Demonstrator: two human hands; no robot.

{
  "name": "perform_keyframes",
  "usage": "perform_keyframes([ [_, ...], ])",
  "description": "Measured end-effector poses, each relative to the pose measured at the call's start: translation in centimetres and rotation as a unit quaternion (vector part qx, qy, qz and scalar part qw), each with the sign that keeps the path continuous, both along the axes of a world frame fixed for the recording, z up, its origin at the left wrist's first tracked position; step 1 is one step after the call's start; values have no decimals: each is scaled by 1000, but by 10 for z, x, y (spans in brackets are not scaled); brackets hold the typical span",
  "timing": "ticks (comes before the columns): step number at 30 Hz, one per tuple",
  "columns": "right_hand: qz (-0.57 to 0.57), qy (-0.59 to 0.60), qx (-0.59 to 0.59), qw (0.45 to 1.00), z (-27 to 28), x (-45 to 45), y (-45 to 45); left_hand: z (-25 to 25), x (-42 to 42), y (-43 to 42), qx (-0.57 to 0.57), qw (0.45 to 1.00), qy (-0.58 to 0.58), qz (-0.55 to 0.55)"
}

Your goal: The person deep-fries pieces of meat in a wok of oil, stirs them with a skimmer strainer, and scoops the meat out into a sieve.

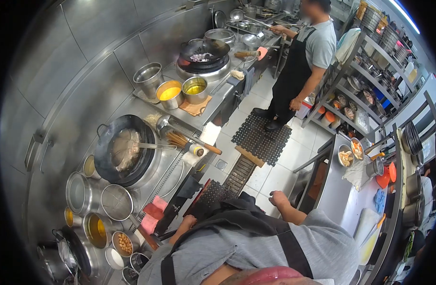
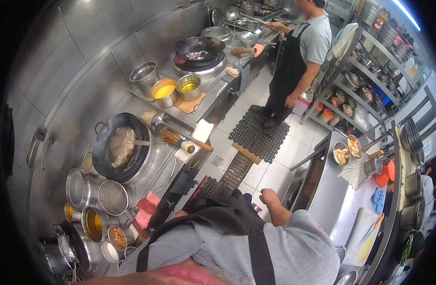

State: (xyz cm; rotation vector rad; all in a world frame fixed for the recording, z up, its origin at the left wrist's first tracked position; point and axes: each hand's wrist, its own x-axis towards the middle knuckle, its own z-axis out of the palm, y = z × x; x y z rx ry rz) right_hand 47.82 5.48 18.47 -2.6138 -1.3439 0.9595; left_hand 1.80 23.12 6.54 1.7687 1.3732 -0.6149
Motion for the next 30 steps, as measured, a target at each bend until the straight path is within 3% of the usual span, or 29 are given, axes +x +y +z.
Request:
perform_keyframes([
  [2,8,-15,-9,1000,-3,-4,1,-28,-10,2,11,995,12,-96],
  [4,8,-8,-10,1000,-1,-10,6,-36,-20,1,11,993,3,-118],
  [10,7,-14,1,1000,12,-9,19,-34,-29,-4,16,994,-8,-106],
  [20,43,12,7,999,-15,-16,32,-24,-42,-2,29,997,-13,-75],
  [30,38,-4,-12,999,-7,-9,30,-46,-36,0,32,994,-22,-107],
])
